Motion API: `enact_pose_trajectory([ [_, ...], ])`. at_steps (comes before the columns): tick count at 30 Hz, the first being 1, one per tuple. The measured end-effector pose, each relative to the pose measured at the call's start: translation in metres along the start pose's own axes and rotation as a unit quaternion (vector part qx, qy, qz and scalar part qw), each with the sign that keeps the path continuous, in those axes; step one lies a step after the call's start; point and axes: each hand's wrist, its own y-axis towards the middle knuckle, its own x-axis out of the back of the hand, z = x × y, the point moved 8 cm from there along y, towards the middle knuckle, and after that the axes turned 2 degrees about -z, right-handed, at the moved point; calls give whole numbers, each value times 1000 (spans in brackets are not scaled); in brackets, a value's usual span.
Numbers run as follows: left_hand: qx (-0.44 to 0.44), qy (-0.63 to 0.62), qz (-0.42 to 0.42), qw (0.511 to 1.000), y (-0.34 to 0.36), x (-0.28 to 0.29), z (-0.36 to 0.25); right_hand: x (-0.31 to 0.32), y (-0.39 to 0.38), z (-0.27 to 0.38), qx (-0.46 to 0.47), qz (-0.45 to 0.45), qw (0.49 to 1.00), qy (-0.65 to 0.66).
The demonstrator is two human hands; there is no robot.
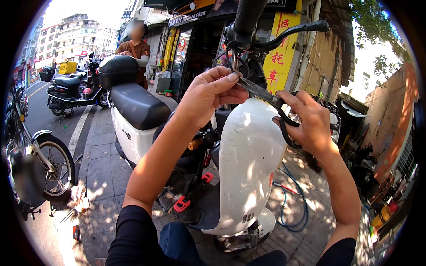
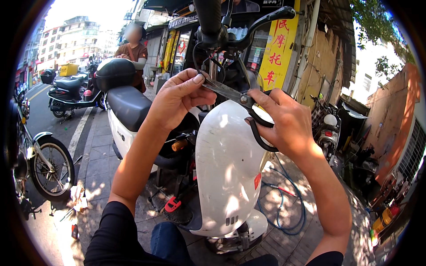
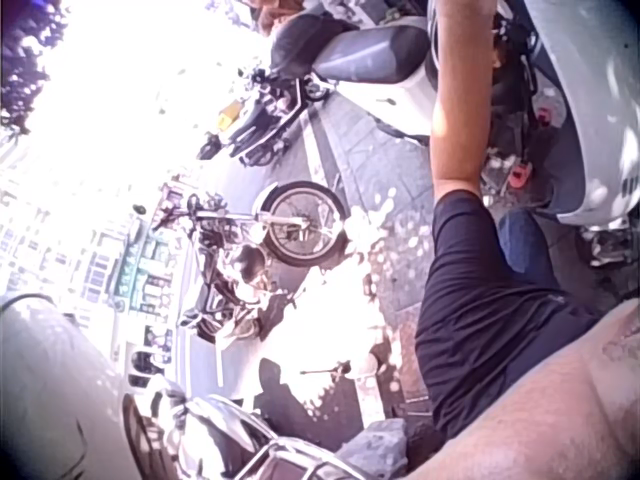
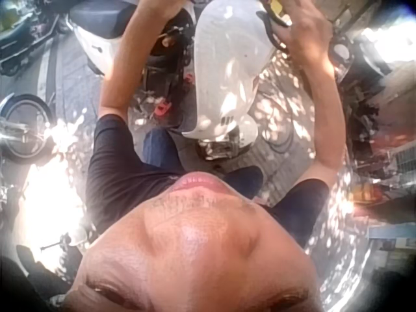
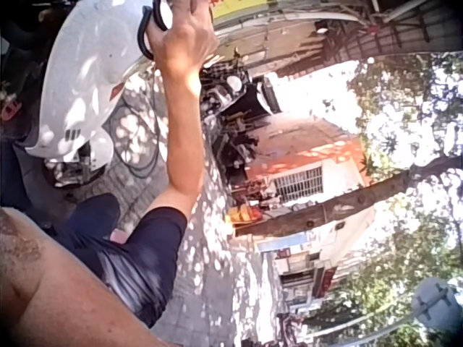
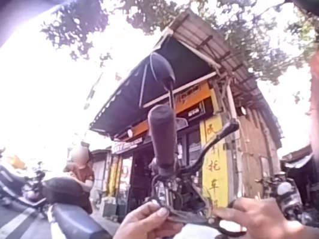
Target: The person strips the wires on a scooter's handlebar using scissors and connects the exposed wire ends together by hand.
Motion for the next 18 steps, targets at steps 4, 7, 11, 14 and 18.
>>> enact_pose_trajectory([
  [4,-1,15,-6,1000,1,1,0,2,1,1,-1,9,1000,20],
  [7,-7,25,-11,1000,-1,0,-3,1,2,1,-3,20,999,30],
  [11,-10,46,-13,999,-1,-1,-5,-1,0,0,-8,26,999,37],
  [14,-4,37,-16,999,-1,0,-1,1,0,3,2,17,1000,4],
  [18,-7,44,-29,999,-3,0,-3,4,2,6,29,1,999,-43],
])
